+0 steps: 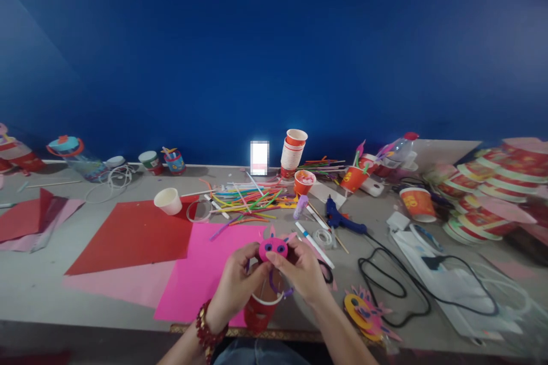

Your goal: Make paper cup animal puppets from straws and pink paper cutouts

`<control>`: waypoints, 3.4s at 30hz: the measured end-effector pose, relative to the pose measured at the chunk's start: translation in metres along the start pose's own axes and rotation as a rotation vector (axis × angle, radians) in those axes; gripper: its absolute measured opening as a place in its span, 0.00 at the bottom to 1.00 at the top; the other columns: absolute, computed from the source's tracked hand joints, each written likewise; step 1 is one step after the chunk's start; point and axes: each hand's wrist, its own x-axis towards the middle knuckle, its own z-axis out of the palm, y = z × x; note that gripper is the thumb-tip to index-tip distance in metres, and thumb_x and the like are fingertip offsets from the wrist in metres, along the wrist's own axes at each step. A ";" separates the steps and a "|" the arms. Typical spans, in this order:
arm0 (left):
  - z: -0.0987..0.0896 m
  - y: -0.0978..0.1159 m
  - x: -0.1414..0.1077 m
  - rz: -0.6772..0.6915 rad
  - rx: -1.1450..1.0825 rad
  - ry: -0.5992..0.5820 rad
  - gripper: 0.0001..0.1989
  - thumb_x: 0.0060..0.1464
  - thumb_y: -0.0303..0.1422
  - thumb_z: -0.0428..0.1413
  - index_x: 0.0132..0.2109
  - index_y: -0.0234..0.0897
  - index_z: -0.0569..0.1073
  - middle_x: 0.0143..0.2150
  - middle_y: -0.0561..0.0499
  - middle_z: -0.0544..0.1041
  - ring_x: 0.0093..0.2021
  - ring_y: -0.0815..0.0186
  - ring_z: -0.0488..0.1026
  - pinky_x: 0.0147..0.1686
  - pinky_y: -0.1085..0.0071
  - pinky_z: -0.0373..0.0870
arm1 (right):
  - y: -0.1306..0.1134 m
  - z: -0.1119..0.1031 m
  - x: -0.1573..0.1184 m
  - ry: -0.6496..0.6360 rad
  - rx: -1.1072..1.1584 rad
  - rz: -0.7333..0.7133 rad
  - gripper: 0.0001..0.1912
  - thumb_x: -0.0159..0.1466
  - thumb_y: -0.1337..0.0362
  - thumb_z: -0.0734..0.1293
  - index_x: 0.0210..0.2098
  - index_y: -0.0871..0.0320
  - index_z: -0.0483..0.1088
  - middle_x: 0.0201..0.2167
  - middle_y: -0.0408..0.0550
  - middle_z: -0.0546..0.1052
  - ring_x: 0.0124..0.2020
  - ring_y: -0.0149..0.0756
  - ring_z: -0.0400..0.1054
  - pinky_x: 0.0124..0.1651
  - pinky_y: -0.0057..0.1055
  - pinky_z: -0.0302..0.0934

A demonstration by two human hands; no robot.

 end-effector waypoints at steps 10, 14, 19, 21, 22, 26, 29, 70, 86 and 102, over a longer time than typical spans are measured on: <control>0.004 -0.002 0.000 -0.067 -0.099 -0.021 0.06 0.57 0.32 0.59 0.41 0.35 0.75 0.36 0.48 0.77 0.40 0.60 0.74 0.42 0.68 0.69 | 0.005 -0.004 -0.001 0.042 0.011 -0.010 0.14 0.58 0.54 0.75 0.33 0.58 0.74 0.28 0.44 0.75 0.30 0.35 0.68 0.34 0.30 0.64; 0.002 -0.004 -0.001 -0.036 -0.155 0.012 0.12 0.59 0.34 0.59 0.49 0.37 0.72 0.44 0.46 0.78 0.43 0.60 0.74 0.45 0.67 0.69 | 0.006 -0.008 -0.003 -0.025 0.107 0.026 0.16 0.65 0.49 0.67 0.44 0.54 0.74 0.36 0.48 0.78 0.38 0.40 0.72 0.42 0.34 0.67; 0.000 -0.004 -0.002 -0.029 -0.180 0.036 0.11 0.59 0.35 0.59 0.48 0.37 0.72 0.45 0.45 0.77 0.45 0.60 0.74 0.46 0.66 0.69 | 0.011 -0.015 -0.010 -0.023 0.161 -0.042 0.21 0.68 0.46 0.62 0.48 0.54 0.73 0.45 0.52 0.78 0.47 0.46 0.72 0.53 0.41 0.65; 0.000 -0.004 -0.001 -0.031 -0.227 0.052 0.12 0.59 0.36 0.59 0.48 0.37 0.72 0.45 0.45 0.77 0.45 0.60 0.74 0.46 0.66 0.69 | 0.011 -0.017 -0.016 -0.091 0.158 -0.078 0.26 0.64 0.43 0.65 0.52 0.54 0.72 0.51 0.55 0.76 0.53 0.50 0.70 0.57 0.45 0.63; 0.000 -0.004 -0.001 -0.035 -0.253 0.062 0.13 0.59 0.36 0.60 0.49 0.37 0.71 0.46 0.45 0.77 0.45 0.60 0.74 0.46 0.66 0.69 | 0.011 -0.018 -0.018 -0.128 0.155 -0.086 0.29 0.62 0.41 0.67 0.54 0.53 0.70 0.54 0.56 0.74 0.56 0.51 0.68 0.59 0.46 0.62; 0.000 -0.005 -0.001 -0.042 -0.308 0.110 0.15 0.58 0.36 0.61 0.51 0.38 0.71 0.47 0.46 0.77 0.46 0.60 0.74 0.47 0.66 0.70 | 0.012 -0.014 -0.030 -0.261 0.131 -0.028 0.45 0.52 0.46 0.77 0.64 0.48 0.61 0.64 0.55 0.65 0.65 0.52 0.58 0.65 0.46 0.55; -0.001 -0.004 -0.002 -0.030 -0.345 0.119 0.17 0.58 0.35 0.60 0.53 0.39 0.71 0.50 0.45 0.76 0.50 0.58 0.73 0.49 0.65 0.70 | 0.022 -0.010 -0.035 -0.269 0.136 0.040 0.49 0.52 0.51 0.79 0.67 0.49 0.55 0.66 0.56 0.62 0.66 0.51 0.57 0.66 0.47 0.52; 0.017 -0.037 -0.017 -0.116 -0.690 0.294 0.25 0.49 0.41 0.66 0.54 0.44 0.74 0.56 0.46 0.77 0.60 0.52 0.70 0.55 0.63 0.71 | 0.014 0.012 -0.053 0.097 -0.891 -0.592 0.44 0.61 0.63 0.68 0.71 0.50 0.45 0.67 0.54 0.61 0.64 0.60 0.57 0.60 0.57 0.58; 0.002 -0.024 -0.012 -0.137 -0.864 0.074 0.20 0.46 0.40 0.67 0.47 0.40 0.75 0.43 0.46 0.82 0.41 0.55 0.80 0.44 0.60 0.76 | 0.000 -0.076 -0.018 0.151 -1.027 -0.513 0.20 0.68 0.64 0.60 0.59 0.52 0.66 0.55 0.54 0.74 0.57 0.51 0.66 0.58 0.48 0.61; -0.001 -0.024 -0.012 -0.127 -0.872 -0.103 0.17 0.52 0.34 0.65 0.49 0.38 0.74 0.44 0.45 0.80 0.43 0.58 0.78 0.44 0.64 0.73 | 0.036 -0.220 0.078 0.094 -1.615 -0.076 0.23 0.53 0.79 0.64 0.48 0.65 0.71 0.57 0.62 0.70 0.52 0.48 0.68 0.53 0.36 0.60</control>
